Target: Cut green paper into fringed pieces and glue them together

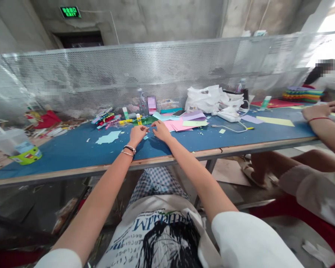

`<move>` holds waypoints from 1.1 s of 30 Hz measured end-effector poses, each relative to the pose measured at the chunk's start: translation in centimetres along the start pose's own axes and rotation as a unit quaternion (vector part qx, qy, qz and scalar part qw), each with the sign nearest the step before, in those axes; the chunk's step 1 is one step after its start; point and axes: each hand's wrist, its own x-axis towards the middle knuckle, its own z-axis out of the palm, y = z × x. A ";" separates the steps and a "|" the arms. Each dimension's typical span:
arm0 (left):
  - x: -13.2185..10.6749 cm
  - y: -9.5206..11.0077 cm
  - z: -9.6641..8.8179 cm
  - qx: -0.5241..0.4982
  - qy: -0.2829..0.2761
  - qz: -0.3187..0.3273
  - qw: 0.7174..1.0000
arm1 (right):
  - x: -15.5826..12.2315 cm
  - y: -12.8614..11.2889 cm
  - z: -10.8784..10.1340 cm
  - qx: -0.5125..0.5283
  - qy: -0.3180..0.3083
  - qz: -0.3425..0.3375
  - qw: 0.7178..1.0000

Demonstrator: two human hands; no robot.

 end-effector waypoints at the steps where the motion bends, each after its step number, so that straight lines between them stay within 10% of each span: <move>1: -0.1 0.1 0.0 0.009 -0.001 0.020 1.000 | 0.0 -0.1 0.0 0.001 -0.001 -0.005 1.000; 22: -0.2 0.0 0.3 0.047 -0.034 0.106 0.993 | 0.1 -0.2 -0.3 0.007 0.022 -0.053 0.998; 33: 1.0 -0.4 1.2 -0.174 -0.045 0.021 0.983 | 0.0 -0.1 -0.3 0.004 0.004 -0.038 0.999</move>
